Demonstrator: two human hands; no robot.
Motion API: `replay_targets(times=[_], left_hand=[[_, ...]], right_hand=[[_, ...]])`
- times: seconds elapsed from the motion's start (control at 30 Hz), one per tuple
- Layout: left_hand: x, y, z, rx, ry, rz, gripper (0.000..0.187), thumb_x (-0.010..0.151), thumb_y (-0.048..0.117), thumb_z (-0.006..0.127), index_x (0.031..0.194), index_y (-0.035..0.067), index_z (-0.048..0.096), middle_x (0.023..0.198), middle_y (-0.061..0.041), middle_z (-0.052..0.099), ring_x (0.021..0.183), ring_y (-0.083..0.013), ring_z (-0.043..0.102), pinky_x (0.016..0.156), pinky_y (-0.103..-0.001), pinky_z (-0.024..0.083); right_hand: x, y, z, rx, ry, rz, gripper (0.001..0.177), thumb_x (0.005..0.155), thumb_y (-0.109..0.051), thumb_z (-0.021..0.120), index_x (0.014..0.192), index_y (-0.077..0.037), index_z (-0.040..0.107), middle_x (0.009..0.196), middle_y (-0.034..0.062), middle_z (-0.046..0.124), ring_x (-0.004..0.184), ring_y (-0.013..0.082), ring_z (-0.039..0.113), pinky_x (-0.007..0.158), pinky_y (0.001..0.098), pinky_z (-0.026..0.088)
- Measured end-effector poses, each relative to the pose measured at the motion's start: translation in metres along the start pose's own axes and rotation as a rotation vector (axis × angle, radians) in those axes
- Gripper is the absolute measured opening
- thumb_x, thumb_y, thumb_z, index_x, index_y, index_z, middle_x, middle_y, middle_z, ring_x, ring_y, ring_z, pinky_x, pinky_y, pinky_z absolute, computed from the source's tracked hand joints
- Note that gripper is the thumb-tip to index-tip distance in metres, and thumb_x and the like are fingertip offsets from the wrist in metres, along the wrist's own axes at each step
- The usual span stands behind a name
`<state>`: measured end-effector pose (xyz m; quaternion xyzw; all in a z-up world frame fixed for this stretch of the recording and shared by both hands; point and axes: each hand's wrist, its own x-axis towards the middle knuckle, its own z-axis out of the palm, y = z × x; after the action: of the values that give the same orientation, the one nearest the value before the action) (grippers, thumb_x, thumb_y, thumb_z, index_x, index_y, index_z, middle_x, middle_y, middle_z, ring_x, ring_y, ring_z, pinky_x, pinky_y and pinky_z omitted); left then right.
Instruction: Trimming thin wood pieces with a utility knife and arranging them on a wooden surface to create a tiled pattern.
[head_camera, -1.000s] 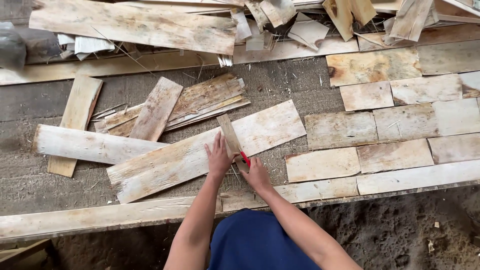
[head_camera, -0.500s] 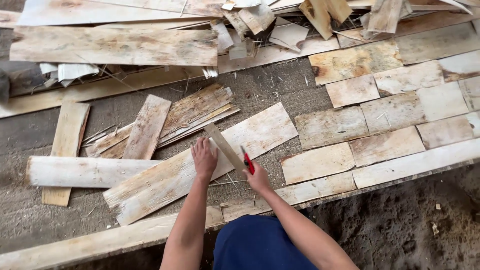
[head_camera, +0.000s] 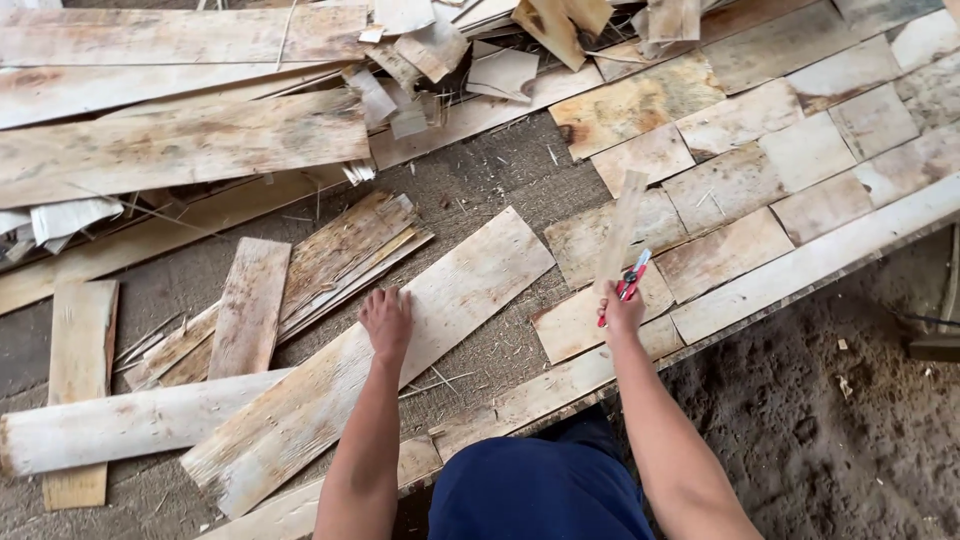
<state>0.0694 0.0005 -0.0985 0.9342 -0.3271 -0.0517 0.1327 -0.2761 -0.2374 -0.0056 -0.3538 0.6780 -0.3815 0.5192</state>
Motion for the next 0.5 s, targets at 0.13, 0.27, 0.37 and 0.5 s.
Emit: replay_targets(times=[0.13,0.27,0.37,0.5], left_hand=[[0.005,0.014,-0.023,-0.021,-0.084,-0.05,0.033,0.104,0.055,0.05,0.114,0.026,0.063,0.108,0.001,0.055,0.114,-0.0193,0.052,0.103,-0.049,0.042],[0.006,0.014,-0.024,-0.038,-0.139,-0.097,0.031,0.106,0.054,0.045,0.108,0.026,0.059,0.105,0.002,0.062,0.113,-0.0183,0.056,0.103,-0.051,0.04],[0.002,0.025,-0.043,-0.063,-0.17,-0.117,0.032,0.107,0.052,0.041,0.106,0.024,0.057,0.102,-0.002,0.067,0.109,-0.0209,0.061,0.102,-0.053,0.037],[-0.002,0.031,-0.057,-0.06,-0.156,-0.116,0.035,0.11,0.05,0.034,0.105,0.022,0.055,0.1,-0.004,0.068,0.104,-0.0214,0.065,0.1,-0.05,0.036]], right_hand=[[0.033,0.007,-0.019,0.029,0.035,0.019,0.017,0.097,-0.014,0.072,0.1,-0.007,0.057,0.068,0.0027,0.052,0.048,0.0111,0.055,0.038,0.0213,0.046],[0.07,0.052,-0.041,-0.351,0.181,-0.143,0.035,0.096,-0.031,0.079,0.107,-0.005,0.059,0.075,0.0124,0.059,0.066,0.0257,0.062,0.056,0.0359,0.05],[0.043,0.049,-0.031,-0.587,0.169,-0.23,0.038,0.097,-0.038,0.071,0.115,-0.005,0.062,0.101,0.0152,0.068,0.098,0.0337,0.07,0.08,0.0445,0.057],[-0.04,-0.002,-0.006,-0.734,-0.089,-0.285,0.048,0.094,-0.026,0.064,0.13,0.006,0.059,0.122,0.0313,0.064,0.118,0.0473,0.062,0.101,0.0553,0.052]])
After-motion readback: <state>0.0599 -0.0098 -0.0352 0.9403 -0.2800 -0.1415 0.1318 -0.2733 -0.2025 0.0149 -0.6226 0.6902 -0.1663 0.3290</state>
